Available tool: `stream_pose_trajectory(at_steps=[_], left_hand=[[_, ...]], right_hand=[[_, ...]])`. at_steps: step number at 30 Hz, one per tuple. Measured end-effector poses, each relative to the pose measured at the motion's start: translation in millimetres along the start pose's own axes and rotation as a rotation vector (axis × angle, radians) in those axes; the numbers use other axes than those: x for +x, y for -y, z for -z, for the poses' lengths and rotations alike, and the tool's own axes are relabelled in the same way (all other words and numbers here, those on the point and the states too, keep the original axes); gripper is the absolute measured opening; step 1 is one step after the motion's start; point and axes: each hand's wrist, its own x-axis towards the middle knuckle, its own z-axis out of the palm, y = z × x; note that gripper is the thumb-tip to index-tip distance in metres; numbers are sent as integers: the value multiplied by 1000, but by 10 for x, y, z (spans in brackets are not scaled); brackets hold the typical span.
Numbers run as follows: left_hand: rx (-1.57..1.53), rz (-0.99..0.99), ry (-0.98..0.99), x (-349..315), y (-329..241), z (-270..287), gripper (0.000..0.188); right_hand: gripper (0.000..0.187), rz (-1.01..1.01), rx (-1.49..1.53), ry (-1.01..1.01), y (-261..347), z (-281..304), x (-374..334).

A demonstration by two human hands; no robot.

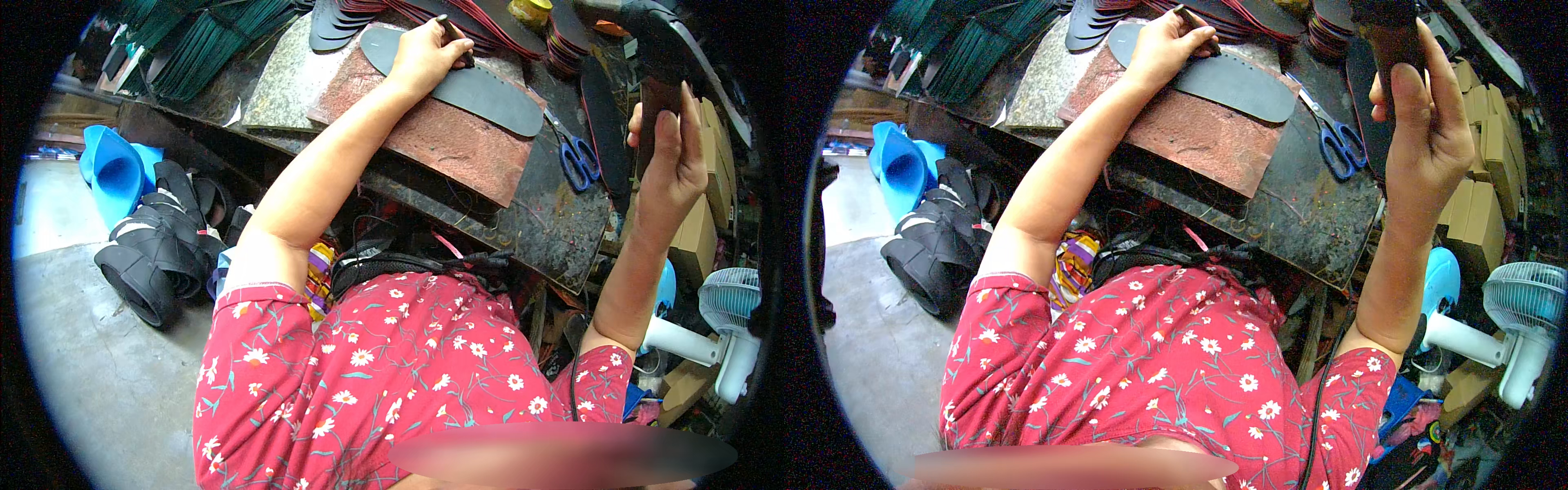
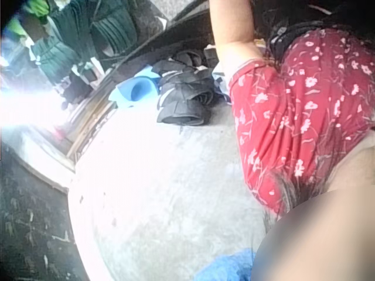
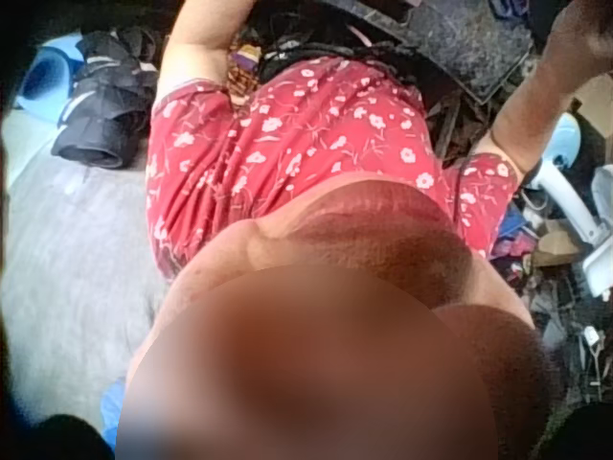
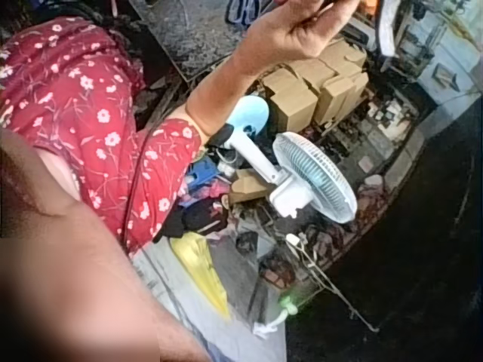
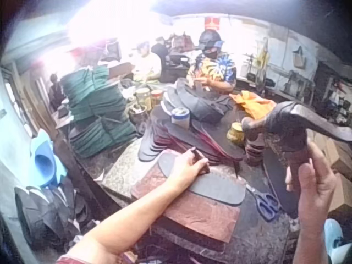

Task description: The person repeatedly hammers a black shoe sole or insole on a wooden block. They hold the sole with the left hand and strike it with a hammer in the right hand, occasionally repositioning the sole on the block.

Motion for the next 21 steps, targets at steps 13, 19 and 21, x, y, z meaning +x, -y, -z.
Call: stream_pose_trajectory(at_steps=[13, 19, 21], left_hand=[[-14, 36, -112, -82, -108, -121, 15], [-42, 9, 9, -42, -15, -103, 15], [99, -26, 25, -67, -24, -109, 15]], right_hand=[[38, -332, -550, 218, -650, -82, -503], [37, -372, -64, 92, -358, 152, -294], [38, -206, -60, 19, -110, 182, -176]])
